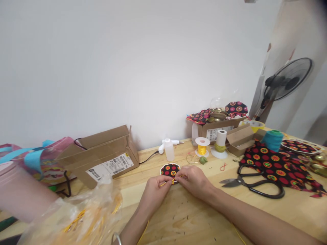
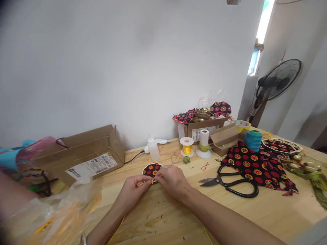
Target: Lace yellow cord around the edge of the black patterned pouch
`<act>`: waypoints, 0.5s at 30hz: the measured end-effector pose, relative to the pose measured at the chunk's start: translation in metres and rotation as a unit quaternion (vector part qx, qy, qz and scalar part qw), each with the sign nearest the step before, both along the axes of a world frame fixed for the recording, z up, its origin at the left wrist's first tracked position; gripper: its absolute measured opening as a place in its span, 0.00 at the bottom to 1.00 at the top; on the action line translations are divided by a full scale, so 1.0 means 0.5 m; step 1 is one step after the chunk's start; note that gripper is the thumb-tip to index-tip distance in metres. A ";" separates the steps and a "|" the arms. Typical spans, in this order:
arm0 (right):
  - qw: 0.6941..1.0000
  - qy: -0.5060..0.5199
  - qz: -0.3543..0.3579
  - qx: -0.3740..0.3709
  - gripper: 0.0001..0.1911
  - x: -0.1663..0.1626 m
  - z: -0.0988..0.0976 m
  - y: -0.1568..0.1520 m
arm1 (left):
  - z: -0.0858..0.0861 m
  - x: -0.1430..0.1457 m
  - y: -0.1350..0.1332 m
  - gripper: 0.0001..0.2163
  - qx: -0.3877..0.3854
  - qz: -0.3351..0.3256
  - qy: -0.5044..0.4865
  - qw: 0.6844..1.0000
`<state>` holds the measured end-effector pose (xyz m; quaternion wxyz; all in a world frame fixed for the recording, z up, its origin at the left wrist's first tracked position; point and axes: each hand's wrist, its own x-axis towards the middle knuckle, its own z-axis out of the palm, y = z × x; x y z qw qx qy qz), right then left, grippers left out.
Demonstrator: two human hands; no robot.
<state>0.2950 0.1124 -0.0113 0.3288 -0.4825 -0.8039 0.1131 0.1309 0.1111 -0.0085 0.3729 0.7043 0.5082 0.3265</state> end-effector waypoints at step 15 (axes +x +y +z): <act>1.000 0.013 0.000 0.002 0.06 0.000 0.001 -0.001 | -0.011 -0.002 0.005 0.12 -0.036 0.022 -0.022 0.999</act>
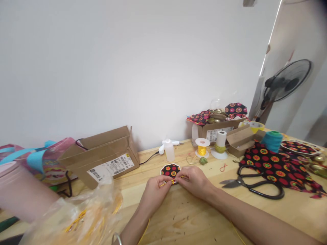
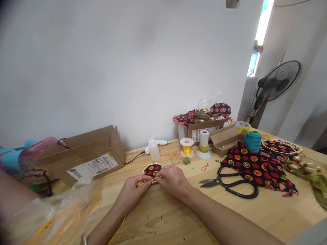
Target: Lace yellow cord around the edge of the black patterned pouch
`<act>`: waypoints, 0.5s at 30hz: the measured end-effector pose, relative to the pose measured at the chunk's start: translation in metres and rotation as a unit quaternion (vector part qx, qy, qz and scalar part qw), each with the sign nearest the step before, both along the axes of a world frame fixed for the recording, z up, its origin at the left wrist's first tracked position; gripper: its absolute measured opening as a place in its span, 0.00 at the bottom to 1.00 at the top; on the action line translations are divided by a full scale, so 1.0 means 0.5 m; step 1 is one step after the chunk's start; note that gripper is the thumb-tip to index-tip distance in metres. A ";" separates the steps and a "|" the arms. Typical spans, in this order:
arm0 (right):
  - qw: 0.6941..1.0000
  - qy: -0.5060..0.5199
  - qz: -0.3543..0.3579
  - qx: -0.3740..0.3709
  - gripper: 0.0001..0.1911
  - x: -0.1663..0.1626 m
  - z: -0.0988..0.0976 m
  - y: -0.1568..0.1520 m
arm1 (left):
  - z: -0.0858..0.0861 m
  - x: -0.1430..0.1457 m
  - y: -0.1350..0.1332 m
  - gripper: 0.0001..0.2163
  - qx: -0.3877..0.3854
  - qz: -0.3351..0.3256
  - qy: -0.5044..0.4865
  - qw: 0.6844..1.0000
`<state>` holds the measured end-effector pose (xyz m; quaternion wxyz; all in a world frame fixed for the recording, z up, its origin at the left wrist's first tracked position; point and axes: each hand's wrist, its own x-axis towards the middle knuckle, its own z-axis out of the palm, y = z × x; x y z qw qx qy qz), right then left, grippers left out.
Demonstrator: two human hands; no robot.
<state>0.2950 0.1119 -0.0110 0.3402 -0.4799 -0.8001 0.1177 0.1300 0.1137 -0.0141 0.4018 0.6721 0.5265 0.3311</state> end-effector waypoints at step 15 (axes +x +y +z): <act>1.000 -0.001 -0.004 0.002 0.06 0.000 0.007 -0.002 | 0.010 0.004 -0.005 0.12 -0.001 -0.009 -0.008 1.000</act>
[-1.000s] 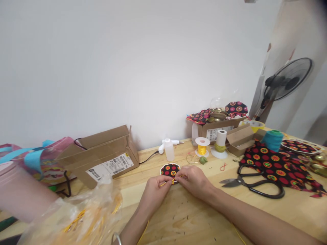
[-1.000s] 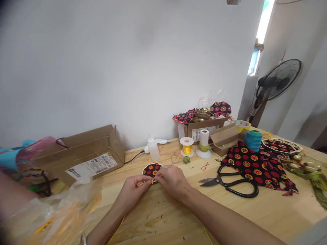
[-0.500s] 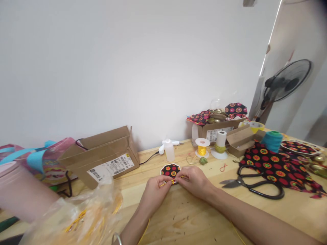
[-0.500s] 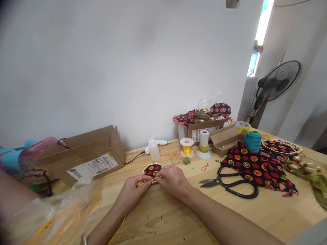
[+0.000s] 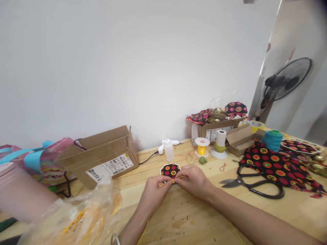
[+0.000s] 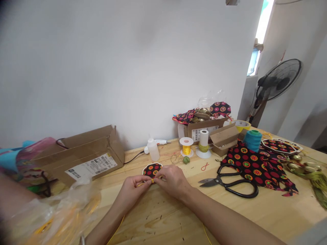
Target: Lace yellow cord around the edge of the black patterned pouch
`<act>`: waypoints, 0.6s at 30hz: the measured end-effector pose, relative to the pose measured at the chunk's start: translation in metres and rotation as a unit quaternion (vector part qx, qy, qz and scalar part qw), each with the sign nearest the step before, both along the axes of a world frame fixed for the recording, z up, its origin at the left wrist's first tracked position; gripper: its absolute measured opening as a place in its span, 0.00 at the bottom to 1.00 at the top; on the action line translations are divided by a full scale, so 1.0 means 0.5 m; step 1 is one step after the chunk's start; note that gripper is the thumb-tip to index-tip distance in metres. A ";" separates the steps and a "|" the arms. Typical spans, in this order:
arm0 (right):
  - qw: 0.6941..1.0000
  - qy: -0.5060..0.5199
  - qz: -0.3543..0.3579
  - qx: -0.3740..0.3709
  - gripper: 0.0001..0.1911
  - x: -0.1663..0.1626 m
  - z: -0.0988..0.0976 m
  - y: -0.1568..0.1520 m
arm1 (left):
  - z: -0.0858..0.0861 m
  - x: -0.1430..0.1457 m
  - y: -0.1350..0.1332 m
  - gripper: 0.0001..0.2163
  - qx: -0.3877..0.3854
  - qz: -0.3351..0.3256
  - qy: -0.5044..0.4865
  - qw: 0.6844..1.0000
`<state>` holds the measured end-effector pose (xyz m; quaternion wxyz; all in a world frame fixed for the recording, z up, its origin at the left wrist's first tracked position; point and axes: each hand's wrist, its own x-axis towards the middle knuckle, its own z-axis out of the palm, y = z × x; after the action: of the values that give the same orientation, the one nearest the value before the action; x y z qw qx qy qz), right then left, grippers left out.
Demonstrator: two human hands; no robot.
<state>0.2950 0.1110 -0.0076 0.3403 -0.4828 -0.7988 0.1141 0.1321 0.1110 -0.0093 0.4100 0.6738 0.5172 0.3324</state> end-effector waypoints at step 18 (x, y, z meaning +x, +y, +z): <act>0.998 -0.035 -0.042 0.028 0.06 -0.005 -0.002 -0.006 | 0.005 0.000 -0.005 0.12 0.020 0.008 0.014 1.000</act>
<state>0.2925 0.1079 -0.0085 0.3302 -0.5102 -0.7919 0.0602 0.1322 0.1087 -0.0068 0.3860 0.6823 0.5218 0.3365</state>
